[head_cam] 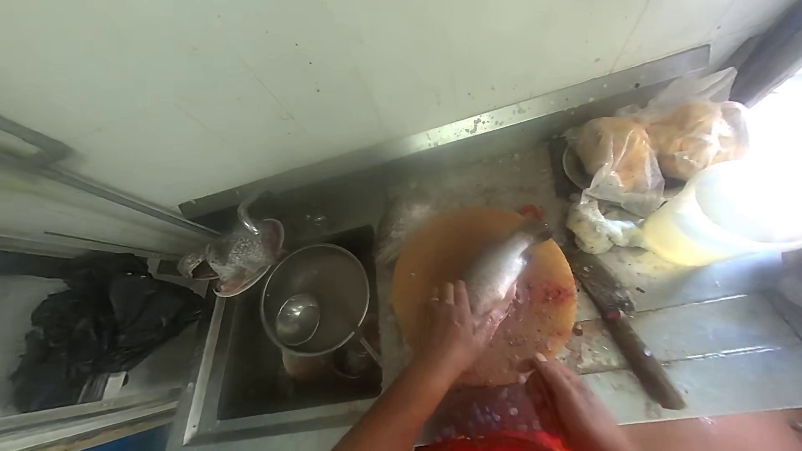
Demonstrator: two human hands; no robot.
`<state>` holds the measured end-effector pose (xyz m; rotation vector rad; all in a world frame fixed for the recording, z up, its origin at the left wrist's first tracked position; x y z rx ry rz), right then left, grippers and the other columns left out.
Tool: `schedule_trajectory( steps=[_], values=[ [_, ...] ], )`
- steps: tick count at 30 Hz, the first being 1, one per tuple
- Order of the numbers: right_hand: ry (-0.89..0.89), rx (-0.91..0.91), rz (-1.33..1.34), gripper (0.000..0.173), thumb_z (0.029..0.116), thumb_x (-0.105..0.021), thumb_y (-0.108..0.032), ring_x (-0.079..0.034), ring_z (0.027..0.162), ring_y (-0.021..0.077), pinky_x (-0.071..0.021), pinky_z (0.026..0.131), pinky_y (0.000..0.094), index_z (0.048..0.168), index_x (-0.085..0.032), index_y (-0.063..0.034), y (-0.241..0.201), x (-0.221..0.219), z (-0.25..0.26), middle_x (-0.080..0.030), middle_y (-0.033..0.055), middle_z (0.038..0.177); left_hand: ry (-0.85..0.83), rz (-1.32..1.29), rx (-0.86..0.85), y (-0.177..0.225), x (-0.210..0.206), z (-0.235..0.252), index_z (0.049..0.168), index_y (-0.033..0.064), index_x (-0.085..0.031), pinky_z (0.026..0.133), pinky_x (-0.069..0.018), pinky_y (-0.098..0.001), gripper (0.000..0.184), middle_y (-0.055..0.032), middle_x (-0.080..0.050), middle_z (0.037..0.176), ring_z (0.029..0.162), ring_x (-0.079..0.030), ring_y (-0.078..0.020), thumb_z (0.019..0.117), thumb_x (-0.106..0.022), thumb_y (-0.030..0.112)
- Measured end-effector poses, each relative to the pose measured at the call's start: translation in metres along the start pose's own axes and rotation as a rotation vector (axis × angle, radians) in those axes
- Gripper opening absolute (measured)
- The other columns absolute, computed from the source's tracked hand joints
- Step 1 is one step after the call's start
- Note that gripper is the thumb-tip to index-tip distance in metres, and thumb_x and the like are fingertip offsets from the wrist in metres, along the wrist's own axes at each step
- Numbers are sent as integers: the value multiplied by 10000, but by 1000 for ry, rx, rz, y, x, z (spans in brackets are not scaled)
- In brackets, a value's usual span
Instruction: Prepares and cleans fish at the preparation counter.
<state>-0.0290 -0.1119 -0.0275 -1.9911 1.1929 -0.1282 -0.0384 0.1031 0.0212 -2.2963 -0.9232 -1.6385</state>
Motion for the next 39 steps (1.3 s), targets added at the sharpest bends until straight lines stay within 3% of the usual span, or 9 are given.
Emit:
schedule_trajectory(
  steps=[3,6,10,14,16,28,32,35,39],
  values=[
    [83,105,-185,279,1094,-440,-258,-621,552,207,-555,464,357,1219,-590,-59,-24,28,10,-647,95,782,40,51,-7,11,-22,2,1495,11,-440,1060,-473,-545,779,-223,-499,1449,1327,-510,-396,944,-613,534],
    [5,237,-772,350,1071,-466,-216,-692,665,196,-610,601,402,1388,-585,-131,-38,29,15,-729,63,941,5,8,98,11,-17,9,1441,30,-510,1015,-510,-512,569,-217,-533,1405,1249,-577,-374,933,-652,245],
    [-101,230,-1328,457,1059,-457,-178,-704,1084,354,-566,899,607,1498,-543,-272,-56,-26,15,-694,128,1269,-157,-34,138,-15,12,11,1280,88,-653,980,-540,-512,309,-141,-663,1250,1160,-652,-306,1005,-591,218],
    [-139,155,-1506,534,1024,-484,-54,-672,1076,466,-563,835,636,1548,-451,-154,-49,-72,23,-612,249,1317,-209,-60,134,-36,10,18,1174,61,-681,962,-536,-537,246,-156,-696,1127,1103,-667,-317,989,-614,209],
    [-236,203,-1534,473,996,-512,-17,-683,1030,463,-575,804,625,1463,-525,-88,-40,-83,12,-610,254,1305,-169,-65,123,-34,10,20,1167,60,-685,971,-537,-512,235,-143,-699,1122,1099,-670,-299,984,-613,189],
    [-237,357,-1555,411,1020,-480,-74,-703,976,418,-582,763,598,1404,-602,-157,-67,-85,23,-662,215,1189,-79,-227,-65,-60,15,34,1200,150,-730,988,-545,-486,272,-54,-725,1163,1106,-680,-209,958,-626,83],
    [-291,302,-1582,433,1023,-467,-41,-683,1040,449,-575,823,615,1445,-548,-94,-67,-103,47,-588,240,1350,-100,-259,-114,-61,12,38,1164,137,-736,972,-553,-471,248,-56,-729,1127,1074,-685,-199,948,-643,59],
    [-374,328,-1621,324,1007,-495,-21,-679,1009,468,-570,794,626,1318,-586,-24,-64,-108,36,-612,270,1245,-92,-304,-117,-66,13,41,1157,141,-743,976,-559,-444,232,-36,-738,1120,1060,-693,-169,956,-649,74],
    [-289,269,-1600,367,1034,-468,-63,-688,1002,423,-574,814,594,1381,-583,-98,-81,-99,48,-625,218,1233,-100,-327,-125,-66,10,41,1168,137,-737,958,-560,-472,266,-53,-737,1114,1056,-692,-192,941,-643,36]
  ],
)
Point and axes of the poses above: each hand's wrist, its own z-axis towards the middle knuckle, its own x-axis out of the back of the hand, y = z × x, the point moved 6 cm from there along z, towards the middle knuckle
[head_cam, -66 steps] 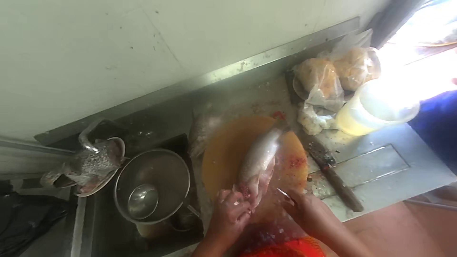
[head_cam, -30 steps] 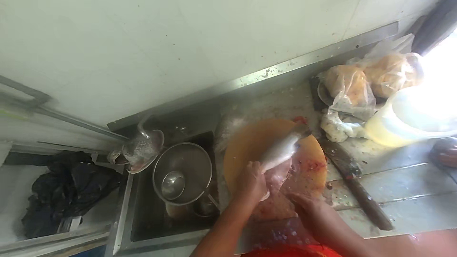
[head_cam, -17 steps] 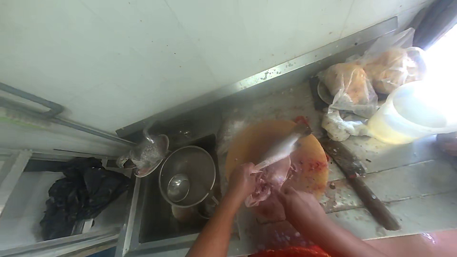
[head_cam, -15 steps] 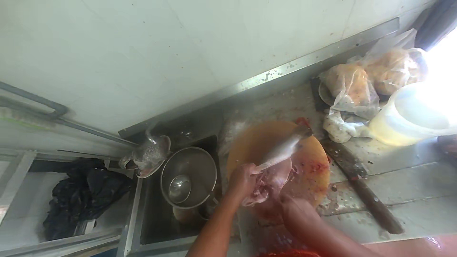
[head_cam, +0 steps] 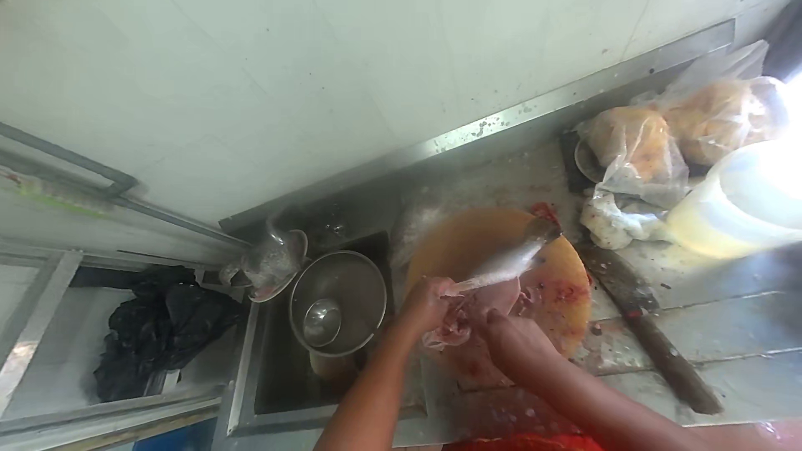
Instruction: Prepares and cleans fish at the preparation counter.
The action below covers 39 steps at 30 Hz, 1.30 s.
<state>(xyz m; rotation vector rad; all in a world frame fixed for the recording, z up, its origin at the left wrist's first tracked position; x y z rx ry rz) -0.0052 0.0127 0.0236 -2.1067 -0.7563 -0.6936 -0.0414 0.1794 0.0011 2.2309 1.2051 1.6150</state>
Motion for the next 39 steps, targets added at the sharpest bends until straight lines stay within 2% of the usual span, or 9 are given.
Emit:
schedule_trajectory(
  steps=[3,12,17,20,24,27,30,35,39],
  values=[
    [-70,70,-26,402,1000,-498,-3,-667,1035,493,-566,820,647,1398,-551,-26,-12,-12,-2,-581,289,1315,6,-4,5,0,1,3,1153,141,-739,951,-565,-453,249,-40,-739,1099,1040,-696,-174,942,-643,48],
    [-84,99,-47,324,978,-519,19,-663,1035,477,-560,811,638,1289,-608,-6,-8,-28,-14,-592,271,1280,51,-15,-11,-5,-6,-1,1199,144,-724,1002,-547,-447,280,-33,-723,1179,1116,-676,-174,949,-640,50],
    [-3,69,-77,385,1013,-477,-24,-685,1002,411,-573,788,588,1352,-624,-133,0,-6,-16,-633,199,1224,66,7,17,-3,-10,-7,1224,115,-703,1020,-531,-457,280,-60,-698,1231,1155,-658,-204,971,-606,47],
    [-46,88,-26,341,977,-524,9,-672,1027,470,-560,811,649,1299,-625,-44,-4,-25,-14,-611,250,1287,77,2,54,0,-11,-6,1225,108,-693,1005,-538,-460,265,-71,-693,1216,1136,-661,-211,983,-590,75],
    [77,-8,28,379,1005,-494,-49,-684,1047,431,-568,819,626,1344,-637,-140,16,-3,-29,-656,213,1232,120,-33,115,1,-10,-4,1258,116,-692,1034,-520,-467,271,-70,-686,1257,1166,-654,-213,1006,-600,156],
    [300,-215,75,432,1010,-518,-85,-697,1007,407,-590,790,581,1424,-597,-180,43,11,-17,-651,211,1216,216,-147,135,0,-13,-3,1260,115,-706,1019,-536,-470,272,-78,-715,1209,1125,-679,-208,1008,-625,178],
    [126,-176,135,589,1023,-494,-50,-662,1071,491,-572,851,625,1590,-335,-82,16,-22,-13,-560,308,1332,301,-211,188,0,-11,-2,1220,98,-720,946,-562,-487,249,-101,-741,1089,1015,-709,-224,1014,-630,206],
    [281,-259,202,497,1042,-471,-100,-701,1026,408,-586,851,562,1539,-466,-123,33,-8,-17,-638,244,1259,332,-248,220,-4,-10,-5,1191,90,-722,900,-570,-491,233,-109,-733,1055,965,-705,-232,1021,-619,211],
    [116,-183,225,542,1023,-483,-43,-676,1064,465,-579,879,593,1550,-359,-25,6,-14,-9,-540,299,1370,354,-236,220,1,-14,-6,1154,100,-731,865,-576,-492,206,-98,-732,1016,932,-704,-228,1017,-622,208]
  ],
)
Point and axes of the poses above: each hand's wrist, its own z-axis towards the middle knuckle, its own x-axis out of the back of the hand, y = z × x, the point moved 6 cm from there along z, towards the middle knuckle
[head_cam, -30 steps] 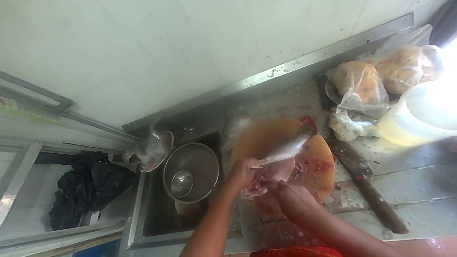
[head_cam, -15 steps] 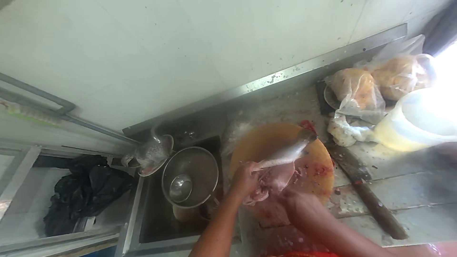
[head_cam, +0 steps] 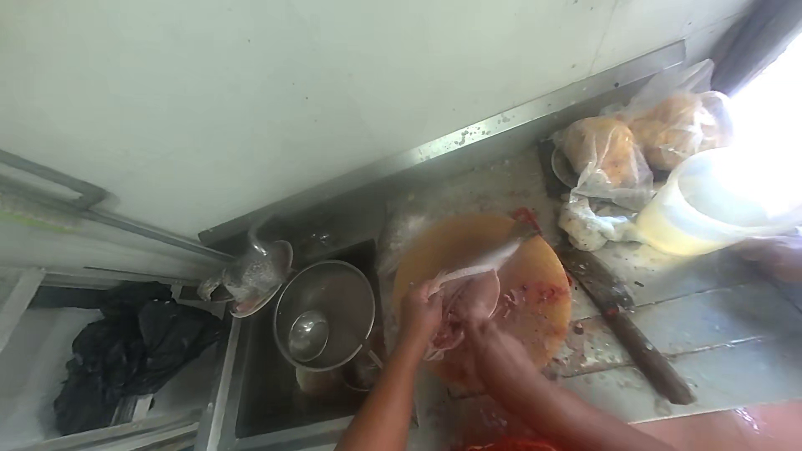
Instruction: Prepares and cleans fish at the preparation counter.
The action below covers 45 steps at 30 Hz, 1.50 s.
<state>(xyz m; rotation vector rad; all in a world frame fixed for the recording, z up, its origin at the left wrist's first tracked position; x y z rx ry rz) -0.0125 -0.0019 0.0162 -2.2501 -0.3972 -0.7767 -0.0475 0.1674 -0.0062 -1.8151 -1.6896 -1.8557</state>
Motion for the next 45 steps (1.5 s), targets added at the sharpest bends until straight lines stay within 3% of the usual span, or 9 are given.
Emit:
schedule_trajectory(
  steps=[4,10,23,26,31,34,36,40,45],
  values=[
    [127,-35,73,496,1025,-486,-81,-691,1067,399,-580,904,546,1520,-476,-95,5,12,-2,-614,239,1310,11,25,-9,1,1,-1,1184,82,-724,908,-572,-483,225,-104,-738,1050,973,-710,-227,1010,-624,185],
    [-4,26,31,513,1024,-480,-59,-680,1072,438,-577,896,577,1533,-419,-62,4,-2,5,-560,270,1358,41,52,-39,2,-3,-3,1154,79,-731,890,-573,-488,208,-105,-735,1015,949,-709,-232,1004,-629,181],
    [94,-33,68,462,1031,-497,-107,-684,1081,401,-574,913,556,1492,-514,-103,26,15,9,-618,234,1292,34,90,-48,8,-5,-7,1205,79,-717,922,-568,-500,237,-116,-741,1056,988,-715,-246,1013,-627,184],
    [-95,63,-14,525,1026,-497,-57,-665,1077,481,-565,887,619,1539,-387,-38,14,-16,-4,-548,304,1346,46,88,-62,9,-7,-7,1181,93,-723,895,-575,-500,216,-102,-740,1024,959,-714,-238,1005,-632,178],
    [30,48,43,502,1046,-463,-99,-680,1092,403,-570,914,564,1546,-457,-147,24,5,-3,-611,230,1313,50,92,-51,5,-5,-10,1203,102,-720,915,-573,-495,229,-99,-745,1058,985,-718,-233,1006,-629,176],
    [-78,129,21,488,1023,-526,-68,-667,1080,476,-566,882,632,1503,-443,-46,14,-22,-4,-560,292,1351,74,75,-78,3,-5,-11,1177,113,-730,890,-583,-489,207,-84,-748,1025,951,-722,-217,1003,-637,175],
    [-102,242,33,485,1007,-550,-68,-670,1073,455,-568,860,628,1489,-504,-104,13,-33,-19,-580,269,1342,76,53,-113,4,-5,-7,1172,98,-733,904,-582,-487,211,-88,-747,1032,967,-720,-212,995,-633,151],
    [371,144,235,468,1025,-545,-171,-698,1054,338,-604,865,540,1489,-563,-234,76,3,-48,-666,175,1256,167,-83,-107,-15,1,-13,1219,42,-713,968,-569,-463,253,-121,-739,1108,1048,-708,-208,992,-612,92],
    [748,-195,102,449,1033,-548,-223,-661,1080,442,-572,871,610,1449,-579,-56,194,25,-46,-625,280,1244,449,-142,-159,-50,57,-43,1169,-36,-703,926,-587,-420,267,-152,-736,1068,1002,-715,-198,941,-582,33]
  ],
)
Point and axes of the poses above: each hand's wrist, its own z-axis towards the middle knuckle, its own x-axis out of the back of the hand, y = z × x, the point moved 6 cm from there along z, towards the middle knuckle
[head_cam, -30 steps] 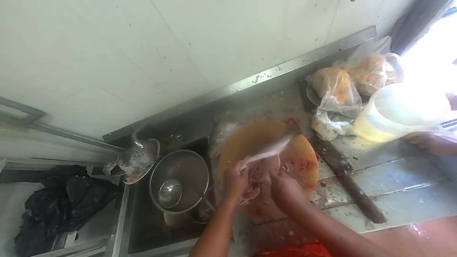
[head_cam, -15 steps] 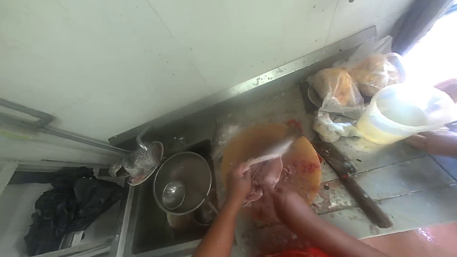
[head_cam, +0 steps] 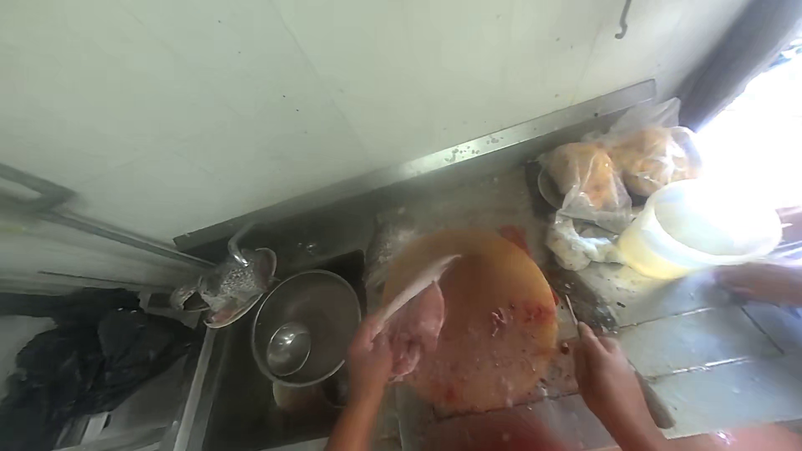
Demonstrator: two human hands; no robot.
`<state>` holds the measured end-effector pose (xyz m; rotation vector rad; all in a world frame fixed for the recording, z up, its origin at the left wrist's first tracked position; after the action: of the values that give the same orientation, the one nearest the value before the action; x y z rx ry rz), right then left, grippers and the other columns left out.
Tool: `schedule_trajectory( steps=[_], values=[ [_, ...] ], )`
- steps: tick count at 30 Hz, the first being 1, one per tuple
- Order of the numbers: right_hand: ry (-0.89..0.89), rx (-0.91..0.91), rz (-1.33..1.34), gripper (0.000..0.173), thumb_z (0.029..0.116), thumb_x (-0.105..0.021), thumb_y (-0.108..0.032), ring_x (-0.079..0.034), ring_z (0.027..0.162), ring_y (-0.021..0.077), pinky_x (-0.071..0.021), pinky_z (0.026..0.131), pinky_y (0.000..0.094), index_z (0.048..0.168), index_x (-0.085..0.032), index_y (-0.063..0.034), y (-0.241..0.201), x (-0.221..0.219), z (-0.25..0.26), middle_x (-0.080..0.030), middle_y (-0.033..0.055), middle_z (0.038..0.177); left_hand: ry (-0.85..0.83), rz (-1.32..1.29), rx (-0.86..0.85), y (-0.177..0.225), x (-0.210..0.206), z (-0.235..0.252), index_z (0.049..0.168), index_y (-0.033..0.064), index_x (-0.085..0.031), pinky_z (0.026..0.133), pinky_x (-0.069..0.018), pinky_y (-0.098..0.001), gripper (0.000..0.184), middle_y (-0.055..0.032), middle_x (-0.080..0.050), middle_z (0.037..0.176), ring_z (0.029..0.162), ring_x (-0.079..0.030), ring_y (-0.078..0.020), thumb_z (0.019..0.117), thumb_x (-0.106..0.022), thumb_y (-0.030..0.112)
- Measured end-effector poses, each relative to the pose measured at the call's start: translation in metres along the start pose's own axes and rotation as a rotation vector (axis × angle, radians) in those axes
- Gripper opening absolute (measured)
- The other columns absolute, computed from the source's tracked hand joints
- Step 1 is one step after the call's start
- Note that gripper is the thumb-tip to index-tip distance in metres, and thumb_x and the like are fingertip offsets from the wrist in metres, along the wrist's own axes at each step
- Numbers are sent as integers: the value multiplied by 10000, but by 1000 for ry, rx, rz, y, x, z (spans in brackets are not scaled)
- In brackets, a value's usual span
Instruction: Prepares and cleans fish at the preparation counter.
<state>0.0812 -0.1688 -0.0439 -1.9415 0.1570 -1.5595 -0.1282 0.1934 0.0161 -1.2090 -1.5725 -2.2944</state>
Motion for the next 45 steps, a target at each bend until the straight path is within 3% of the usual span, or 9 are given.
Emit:
schedule_trajectory(
  steps=[3,8,14,19,25,29,31,38,45],
  values=[
    [47,170,-107,623,1069,-405,-467,-423,1433,494,-353,1167,656,1471,-535,-9,-9,-17,23,-465,308,1518,172,23,1,-18,63,1,1154,-38,-707,885,-605,-399,251,-146,-738,1045,958,-720,-171,964,-591,78],
    [-21,353,-190,826,1063,-253,-599,-228,1559,433,-161,1269,623,1559,-362,52,-94,-78,71,-303,282,1642,377,154,15,-58,154,-9,1152,-66,-698,913,-582,-393,303,-191,-726,1059,991,-711,-193,945,-585,126],
    [-212,463,-49,630,1106,-340,-444,-264,1547,417,-206,1255,640,1580,-386,-31,-254,-186,48,-348,205,1648,388,62,114,-125,206,-30,1253,-138,-606,995,-555,-355,321,-226,-687,1165,1088,-684,-188,1004,-537,53],
    [-662,667,394,575,1116,-366,-384,-307,1552,301,-272,1276,465,1576,-406,-40,-392,-242,-47,-360,167,1652,366,3,165,-188,222,-30,1273,-148,-582,1012,-557,-354,335,-224,-672,1217,1139,-673,-186,1026,-558,78],
    [-379,521,175,509,1077,-491,-397,-410,1493,264,-345,1238,516,1507,-530,-127,-273,-163,-51,-488,117,1573,337,-85,257,-254,238,-14,1267,-123,-596,933,-593,-376,337,-200,-690,1154,1032,-700,-174,1035,-558,119],
    [-149,344,-159,787,1062,-318,-538,-226,1555,447,-185,1274,598,1588,-310,48,-144,-111,-37,-243,311,1654,393,-42,339,-270,239,8,1200,-95,-651,901,-583,-369,326,-203,-699,1096,987,-689,-168,998,-594,154],
    [-132,320,-272,895,1051,-222,-620,-192,1548,499,-136,1268,628,1591,-235,94,-147,-132,-48,-205,367,1640,452,-58,327,-285,237,19,1153,-95,-674,866,-589,-348,308,-191,-709,1051,938,-695,-154,961,-600,133],
    [-534,491,448,660,1106,-392,-381,-298,1556,294,-316,1268,447,1584,-304,64,-430,-304,-74,-280,259,1660,549,-160,378,-303,253,45,1107,-60,-710,835,-594,-265,236,-116,-736,1003,898,-700,-68,939,-638,88],
    [-535,249,546,447,1105,-470,-307,-633,1199,216,-510,1037,441,1474,-525,-60,-566,-353,121,-635,149,1367,499,-150,433,-328,287,25,1155,-108,-672,921,-589,-376,272,-197,-717,1068,990,-706,-182,927,-679,41]
  ],
)
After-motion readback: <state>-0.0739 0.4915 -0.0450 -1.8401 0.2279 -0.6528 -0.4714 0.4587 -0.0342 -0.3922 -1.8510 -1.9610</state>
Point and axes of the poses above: each hand's wrist, its own z-axis towards the middle knuckle, its own x-axis out of the back of the hand, y = z × x, the point moved 6 cm from there along z, towards the middle knuckle
